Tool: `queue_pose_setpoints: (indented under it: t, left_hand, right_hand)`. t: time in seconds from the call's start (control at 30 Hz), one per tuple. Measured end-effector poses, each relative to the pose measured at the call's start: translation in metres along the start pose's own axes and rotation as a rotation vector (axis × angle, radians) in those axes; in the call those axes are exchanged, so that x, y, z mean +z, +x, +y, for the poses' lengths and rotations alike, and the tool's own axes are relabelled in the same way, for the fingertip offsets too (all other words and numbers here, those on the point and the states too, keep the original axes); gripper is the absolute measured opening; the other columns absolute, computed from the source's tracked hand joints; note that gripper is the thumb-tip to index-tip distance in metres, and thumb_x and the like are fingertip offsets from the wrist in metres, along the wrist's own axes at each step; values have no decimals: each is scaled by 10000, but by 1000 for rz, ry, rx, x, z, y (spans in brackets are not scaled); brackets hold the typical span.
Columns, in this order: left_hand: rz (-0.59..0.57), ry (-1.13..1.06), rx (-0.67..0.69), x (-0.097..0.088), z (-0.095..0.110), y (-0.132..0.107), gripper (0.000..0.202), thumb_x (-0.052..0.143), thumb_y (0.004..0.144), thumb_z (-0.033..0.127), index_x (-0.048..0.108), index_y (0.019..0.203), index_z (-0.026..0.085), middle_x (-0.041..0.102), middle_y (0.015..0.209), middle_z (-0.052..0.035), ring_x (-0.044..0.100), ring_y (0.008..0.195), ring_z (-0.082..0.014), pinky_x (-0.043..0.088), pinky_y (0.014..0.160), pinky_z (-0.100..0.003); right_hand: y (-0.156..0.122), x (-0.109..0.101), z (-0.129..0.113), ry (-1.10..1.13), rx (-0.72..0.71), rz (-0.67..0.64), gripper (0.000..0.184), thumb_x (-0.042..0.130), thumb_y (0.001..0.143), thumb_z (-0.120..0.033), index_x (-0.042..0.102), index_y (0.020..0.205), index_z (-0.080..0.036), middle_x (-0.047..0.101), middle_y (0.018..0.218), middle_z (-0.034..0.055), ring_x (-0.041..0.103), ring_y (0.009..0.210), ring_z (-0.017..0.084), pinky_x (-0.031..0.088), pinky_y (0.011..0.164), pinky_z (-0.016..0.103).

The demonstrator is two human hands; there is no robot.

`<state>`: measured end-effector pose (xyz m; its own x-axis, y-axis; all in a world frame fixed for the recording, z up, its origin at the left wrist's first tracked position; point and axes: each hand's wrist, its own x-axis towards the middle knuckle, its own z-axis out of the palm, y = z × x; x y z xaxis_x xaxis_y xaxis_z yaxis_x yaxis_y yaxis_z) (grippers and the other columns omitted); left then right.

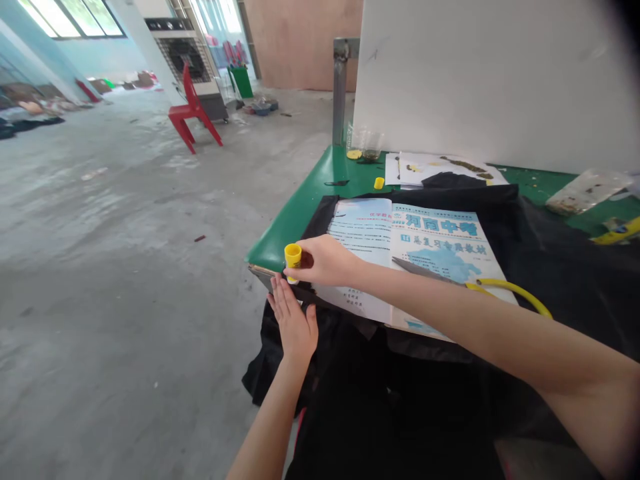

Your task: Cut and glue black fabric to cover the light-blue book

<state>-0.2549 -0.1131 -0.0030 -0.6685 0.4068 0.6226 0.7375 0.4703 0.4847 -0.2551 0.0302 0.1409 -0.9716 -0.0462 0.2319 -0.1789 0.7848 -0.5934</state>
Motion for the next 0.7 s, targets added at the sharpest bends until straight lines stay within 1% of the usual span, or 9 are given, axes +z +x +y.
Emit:
queue_pose_setpoints:
  t: [0.17,0.23,0.3,0.33,0.37,0.43,0.5,0.57,0.7]
  left_hand:
    - [0,-29,-11,-3,2,-1,648,365,918,307,78,1460,97,157,1501,-208,100,1393,-317,126,1092,-579]
    - [52,-113,-96,-9,3,1,594,365,913,293,163,1448,132,165,1505,-178,114,1394,-297,156,1099,-542]
    - [180,-286,-332,-16,3,4,553,365,910,330,232,1421,166,251,1473,-167,237,1361,-272,276,1066,-481]
    - [220,-409,-505,-18,4,7,534,363,906,373,281,1392,168,352,1413,-173,357,1298,-264,361,1009,-451]
    - [203,-556,-689,-21,4,11,522,353,899,429,347,1345,157,470,1307,-175,483,1188,-256,438,926,-422]
    - [21,-863,-996,-23,5,20,557,329,868,547,504,1174,116,628,1009,-146,632,881,-226,510,745,-364]
    - [-176,-1070,-1144,-21,9,30,609,351,822,623,591,980,87,652,780,-110,636,664,-192,509,642,-324]
    - [-176,-1140,-1184,-17,14,37,587,424,783,634,612,894,89,644,674,-80,614,568,-170,493,582,-295]
    - [10,-1047,-1130,-11,23,43,450,547,746,554,614,751,110,608,550,-33,571,468,-148,449,473,-255]
  right_hand:
    - [2,-1,-1,-100,-120,-73,257,524,806,-406,454,711,-178,547,684,-9,427,588,89,238,545,236]
    - [2,-1,0,-115,-140,-85,268,509,816,-420,449,716,-180,546,685,-6,428,589,94,234,543,239]
    - [2,-1,1,-111,-127,-82,266,505,819,-428,454,735,-181,552,690,-4,435,589,98,233,542,239]
    - [1,0,1,-106,-113,-80,260,507,819,-428,461,753,-181,557,700,-3,442,593,99,233,543,239]
    - [0,1,1,-100,-98,-77,252,510,818,-426,469,776,-181,564,713,-1,449,599,101,234,544,238]
    - [-2,3,0,-95,-75,-79,242,517,816,-421,482,820,-182,573,738,1,459,608,103,235,543,236]
    - [-3,5,-2,-101,-70,-92,238,521,817,-418,491,828,-182,576,748,4,461,613,105,236,541,236]
    - [-3,6,-4,-119,-74,-104,245,514,824,-422,498,806,-178,573,743,7,458,616,107,240,543,237]
    - [-6,6,-2,-169,-71,-99,288,483,838,-450,497,764,-173,553,699,9,438,599,111,242,544,242]
